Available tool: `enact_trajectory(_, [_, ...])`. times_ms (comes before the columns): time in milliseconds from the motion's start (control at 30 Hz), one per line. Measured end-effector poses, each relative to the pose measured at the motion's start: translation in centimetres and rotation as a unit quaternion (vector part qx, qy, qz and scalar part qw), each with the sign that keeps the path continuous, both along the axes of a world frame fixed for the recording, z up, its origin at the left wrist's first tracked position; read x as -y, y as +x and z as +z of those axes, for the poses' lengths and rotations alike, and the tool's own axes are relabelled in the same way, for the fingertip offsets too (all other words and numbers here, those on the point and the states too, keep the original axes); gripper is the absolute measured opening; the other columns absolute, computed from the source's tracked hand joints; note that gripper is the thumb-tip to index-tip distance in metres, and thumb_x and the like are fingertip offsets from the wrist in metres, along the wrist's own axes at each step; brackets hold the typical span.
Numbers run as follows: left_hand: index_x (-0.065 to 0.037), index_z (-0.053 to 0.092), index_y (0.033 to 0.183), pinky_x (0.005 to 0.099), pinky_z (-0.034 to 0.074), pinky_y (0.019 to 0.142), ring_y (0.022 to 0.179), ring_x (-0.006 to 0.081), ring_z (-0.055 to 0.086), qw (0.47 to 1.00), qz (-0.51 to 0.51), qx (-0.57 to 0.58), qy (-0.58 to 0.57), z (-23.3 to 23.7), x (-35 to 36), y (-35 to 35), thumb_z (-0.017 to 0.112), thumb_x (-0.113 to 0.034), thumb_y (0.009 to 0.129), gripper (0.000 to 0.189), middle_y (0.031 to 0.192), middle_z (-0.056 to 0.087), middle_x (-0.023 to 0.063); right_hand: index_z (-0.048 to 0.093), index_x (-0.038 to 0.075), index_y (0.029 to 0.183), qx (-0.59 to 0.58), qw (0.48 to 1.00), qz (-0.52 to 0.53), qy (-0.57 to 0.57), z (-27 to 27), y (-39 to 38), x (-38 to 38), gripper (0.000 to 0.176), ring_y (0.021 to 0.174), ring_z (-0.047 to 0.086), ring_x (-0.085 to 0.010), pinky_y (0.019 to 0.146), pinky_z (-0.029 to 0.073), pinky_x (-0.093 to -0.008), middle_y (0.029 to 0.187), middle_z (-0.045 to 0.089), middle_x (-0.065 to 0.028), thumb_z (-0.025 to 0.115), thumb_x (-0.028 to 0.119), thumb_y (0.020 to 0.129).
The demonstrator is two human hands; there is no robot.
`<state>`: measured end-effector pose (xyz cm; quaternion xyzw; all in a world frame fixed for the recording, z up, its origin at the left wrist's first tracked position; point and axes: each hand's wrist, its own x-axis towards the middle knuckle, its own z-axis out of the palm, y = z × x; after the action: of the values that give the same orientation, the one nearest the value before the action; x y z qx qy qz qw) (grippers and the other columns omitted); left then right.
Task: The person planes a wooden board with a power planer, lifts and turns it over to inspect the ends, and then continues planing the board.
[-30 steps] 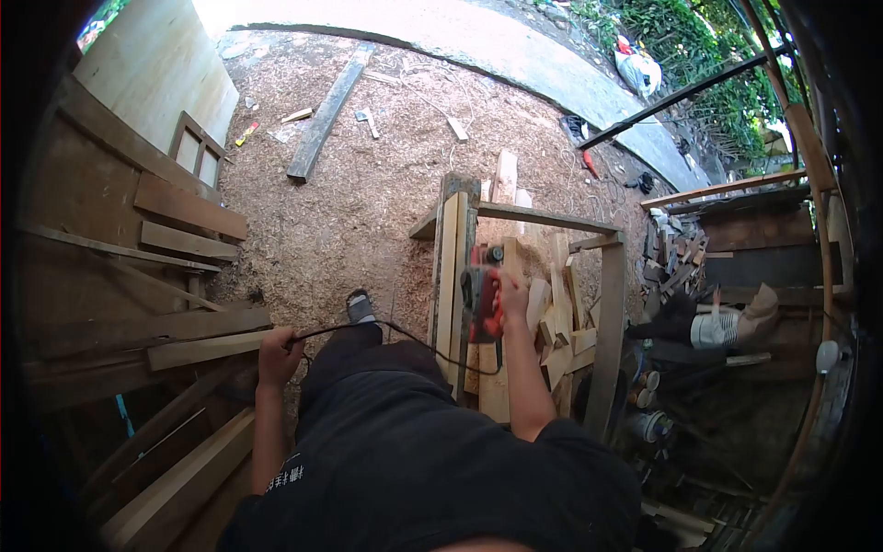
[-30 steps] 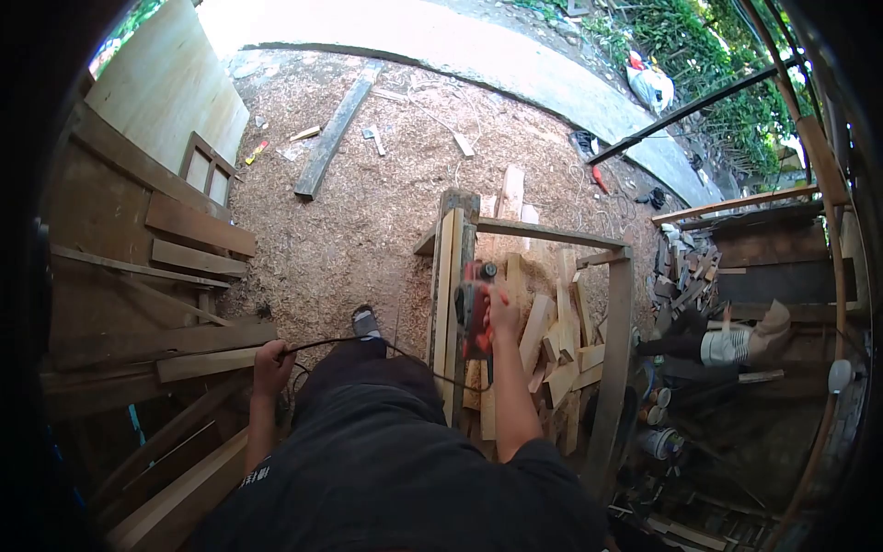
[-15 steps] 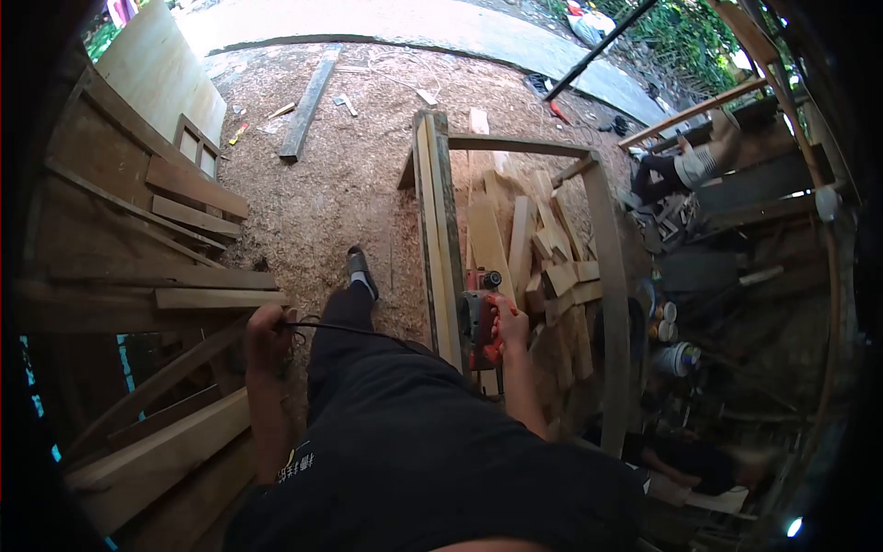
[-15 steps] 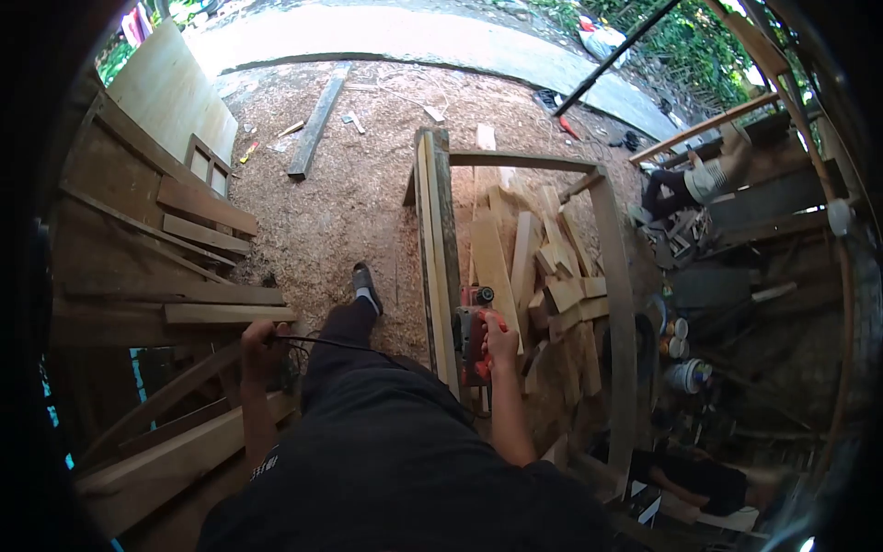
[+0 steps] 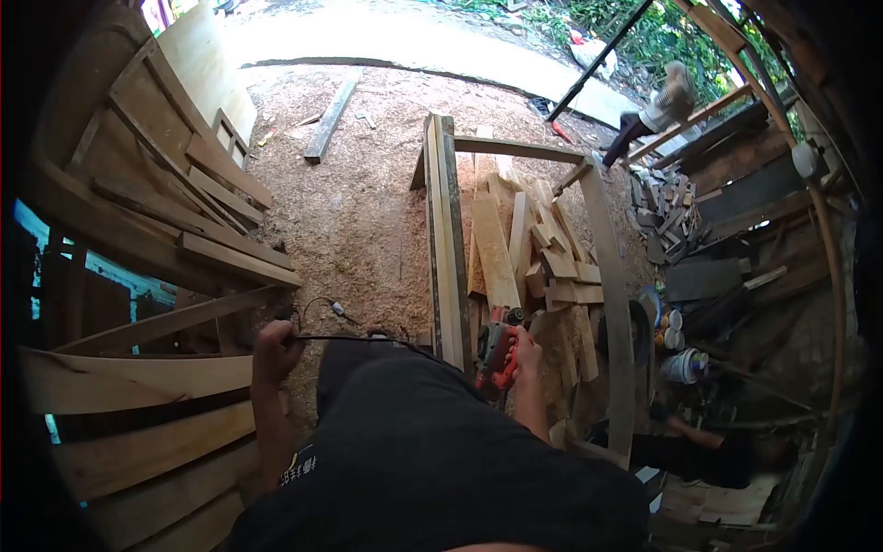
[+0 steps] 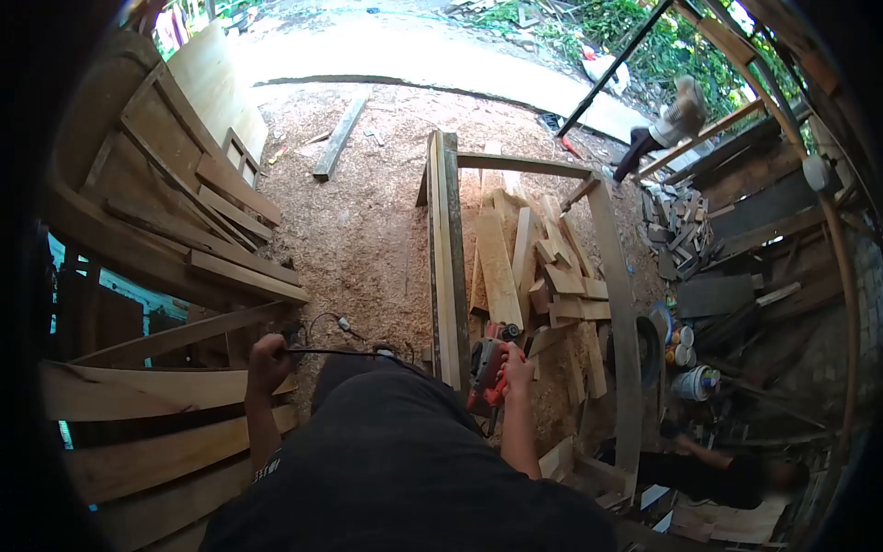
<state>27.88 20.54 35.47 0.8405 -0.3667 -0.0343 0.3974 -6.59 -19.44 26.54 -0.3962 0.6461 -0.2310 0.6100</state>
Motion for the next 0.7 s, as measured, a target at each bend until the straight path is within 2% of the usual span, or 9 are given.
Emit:
enact_trajectory(33, [0.0, 0.054, 0.075, 0.0437, 0.044, 0.061, 0.066, 0.0334, 0.055, 0.998, -0.022, -0.065, 0.015, 0.2, -0.8, -1.4, 0.085, -0.022, 0.085, 0.04, 0.069, 0.052, 0.0155, 0.066, 0.006, 0.084, 0.007, 1.0, -0.007, 0.0, -0.2, -1.4, -0.8, 0.039, 0.044, 0.051, -0.0139, 0.041, 0.043, -0.0314, 0.061, 0.053, -0.0004, 0.074, 0.042, 0.097])
enact_trajectory(67, [0.0, 0.059, 0.079, 0.0409, 0.046, 0.062, 0.068, 0.0303, 0.058, 0.994, -0.044, -0.069, 0.074, -0.9, -2.2, -2.2, 0.09, -0.031, 0.08, 0.044, 0.07, 0.055, 0.015, 0.065, 0.007, 0.084, 0.014, 1.0, -0.015, 0.0, -0.3, -2.8, -1.5, 0.039, 0.044, 0.051, -0.0139, 0.041, 0.043, -0.031, 0.061, 0.054, -0.0003, 0.074, 0.043, 0.097])
enact_trajectory(167, [0.001, 0.062, 0.083, 0.0392, 0.049, 0.064, 0.07, 0.0279, 0.06, 0.977, -0.108, -0.134, 0.124, -2.6, -4.7, -5.8, 0.091, -0.037, 0.078, 0.047, 0.074, 0.057, 0.0146, 0.063, 0.009, 0.083, 0.042, 0.999, -0.024, 0.008, -0.6, -7.5, -4.3, 0.04, 0.044, 0.051, -0.0138, 0.041, 0.043, -0.0312, 0.061, 0.053, 0.0002, 0.073, 0.045, 0.096])
enact_trajectory(300, [-0.003, 0.071, 0.098, 0.0369, 0.051, 0.068, 0.072, 0.0222, 0.062, 0.969, -0.105, -0.188, 0.118, -1.9, -10.6, -15.0, 0.089, -0.04, 0.08, 0.045, 0.079, 0.062, 0.0103, 0.062, 0.011, 0.081, 0.032, 0.998, -0.047, 0.028, 0.1, -15.9, -10.0, 0.039, 0.043, 0.05, -0.0142, 0.04, 0.043, -0.0314, 0.061, 0.054, 0.0005, 0.073, 0.047, 0.095])
enact_trajectory(333, [-0.005, 0.073, 0.102, 0.0362, 0.051, 0.068, 0.073, 0.0215, 0.062, 0.972, -0.1, -0.178, 0.114, -1.7, -12.0, -17.1, 0.087, -0.041, 0.082, 0.044, 0.079, 0.063, 0.0087, 0.064, 0.013, 0.08, 0.022, 0.997, -0.036, 0.06, -0.1, -18.0, -10.6, 0.042, 0.046, 0.052, -0.0141, 0.043, 0.045, -0.0298, 0.062, 0.056, 0.0012, 0.07, 0.052, 0.095])
enact_trajectory(367, [-0.004, 0.073, 0.101, 0.0376, 0.051, 0.069, 0.073, 0.0227, 0.062, 0.974, -0.107, -0.177, 0.091, -1.4, -13.3, -19.0, 0.085, -0.042, 0.084, 0.043, 0.079, 0.063, 0.0097, 0.064, 0.013, 0.08, 0.022, 0.997, -0.033, 0.059, -0.2, -19.7, -11.3, 0.042, 0.046, 0.052, -0.0141, 0.043, 0.045, -0.0298, 0.062, 0.056, 0.0012, 0.07, 0.052, 0.095])
enact_trajectory(500, [-0.002, 0.072, 0.096, 0.0401, 0.051, 0.07, 0.077, 0.0275, 0.063, 0.971, -0.072, -0.184, 0.132, -6.6, -21.2, -25.4, 0.081, -0.044, 0.088, 0.044, 0.08, 0.064, 0.0132, 0.061, 0.016, 0.08, 0.021, 0.993, -0.03, 0.113, -1.4, -26.3, -13.8, 0.04, 0.047, 0.051, -0.0146, 0.046, 0.044, -0.0349, 0.063, 0.055, 0.0028, 0.069, 0.052, 0.097])
enact_trajectory(633, [-0.001, 0.071, 0.092, 0.0411, 0.051, 0.073, 0.083, 0.0317, 0.064, 0.961, 0.009, -0.223, 0.164, -6.7, -24.4, -30.0, 0.074, -0.043, 0.096, 0.042, 0.083, 0.065, 0.0157, 0.061, 0.016, 0.081, -0.01, 0.988, -0.074, 0.134, -1.3, -30.3, -15.8, 0.04, 0.049, 0.05, -0.0142, 0.048, 0.044, -0.0336, 0.064, 0.054, 0.003, 0.069, 0.051, 0.097])
enact_trajectory(700, [-0.001, 0.07, 0.093, 0.0418, 0.051, 0.074, 0.084, 0.0324, 0.065, 0.958, 0.003, -0.23, 0.172, -7.3, -24.5, -31.0, 0.071, -0.042, 0.098, 0.041, 0.084, 0.065, 0.0161, 0.061, 0.016, 0.081, -0.007, 0.986, -0.089, 0.142, -1.4, -31.8, -16.1, 0.04, 0.049, 0.05, -0.0141, 0.048, 0.045, -0.0334, 0.065, 0.054, 0.0031, 0.07, 0.051, 0.097])
